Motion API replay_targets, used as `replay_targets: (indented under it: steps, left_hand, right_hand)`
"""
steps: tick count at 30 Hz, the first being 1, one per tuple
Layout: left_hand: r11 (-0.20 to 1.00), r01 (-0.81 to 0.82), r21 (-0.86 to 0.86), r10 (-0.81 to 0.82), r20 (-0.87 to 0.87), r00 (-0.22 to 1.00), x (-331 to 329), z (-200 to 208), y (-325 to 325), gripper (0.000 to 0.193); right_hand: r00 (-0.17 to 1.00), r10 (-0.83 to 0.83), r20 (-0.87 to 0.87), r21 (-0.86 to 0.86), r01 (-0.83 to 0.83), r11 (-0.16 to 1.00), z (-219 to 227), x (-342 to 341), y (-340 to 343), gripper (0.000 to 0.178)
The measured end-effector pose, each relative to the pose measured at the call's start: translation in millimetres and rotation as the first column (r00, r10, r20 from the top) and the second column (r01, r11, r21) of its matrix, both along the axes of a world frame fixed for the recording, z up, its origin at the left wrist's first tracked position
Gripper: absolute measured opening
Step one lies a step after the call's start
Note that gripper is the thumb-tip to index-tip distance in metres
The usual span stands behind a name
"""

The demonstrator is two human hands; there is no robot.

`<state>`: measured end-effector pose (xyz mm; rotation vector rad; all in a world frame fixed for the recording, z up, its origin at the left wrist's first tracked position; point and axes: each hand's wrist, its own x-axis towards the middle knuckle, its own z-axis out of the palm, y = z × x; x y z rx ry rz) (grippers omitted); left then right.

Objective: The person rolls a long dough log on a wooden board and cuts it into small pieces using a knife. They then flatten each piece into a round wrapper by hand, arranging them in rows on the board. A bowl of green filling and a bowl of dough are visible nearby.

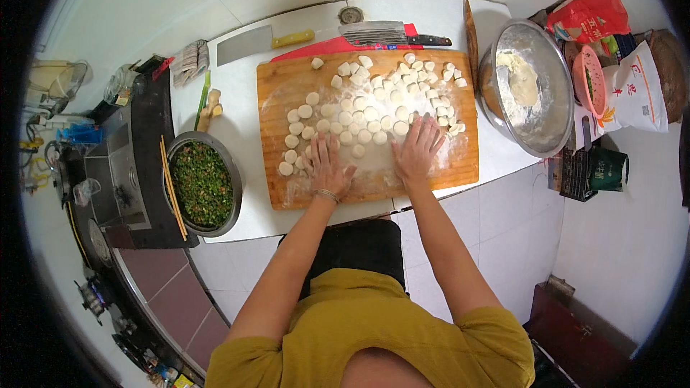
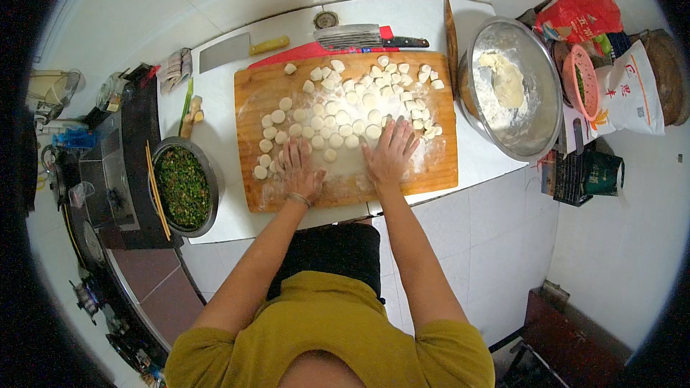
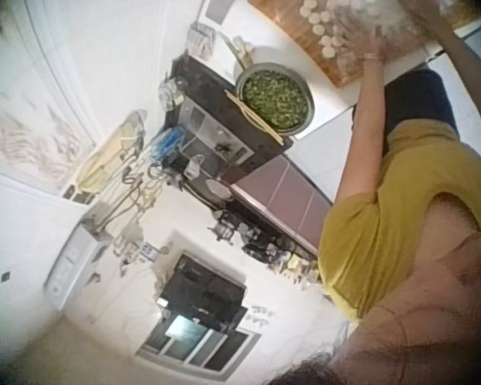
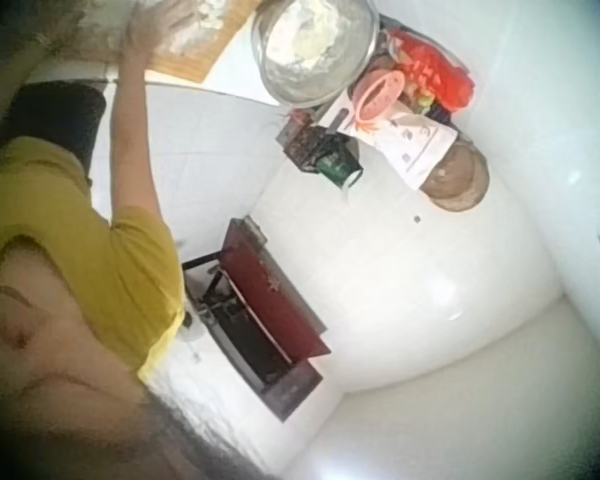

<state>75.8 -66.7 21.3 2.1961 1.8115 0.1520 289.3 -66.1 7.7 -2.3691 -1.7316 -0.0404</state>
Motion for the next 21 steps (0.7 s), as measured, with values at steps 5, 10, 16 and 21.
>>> replay_targets:
  steps: [5,10,16,21]
  left_hand:
    - [0.992,-0.114,0.062,0.089,0.312,0.946,-15.0,13.5,5.2,0.075]
    - [0.997,-0.047,0.058,0.030,0.258,0.966,-11.2,21.4,2.3,0.071]
    - [0.984,0.151,0.092,-0.157,0.059,0.986,28.4,-11.2,7.0,0.074]
    - [0.986,0.166,-0.010,-0.165,0.065,0.984,25.3,-24.4,9.9,0.088]
  right_hand:
    - [0.969,-0.003,-0.247,-0.018,-0.001,1.000,-2.0,13.9,-6.2,0.076]
    - [0.930,0.035,-0.367,0.119,0.010,0.993,1.9,16.1,-20.6,0.072]
    - [0.950,0.006,-0.313,0.091,0.024,0.996,7.0,14.0,-16.0,0.067]
    - [0.960,-0.026,-0.278,0.053,0.042,0.998,8.9,11.0,-11.7,0.067]
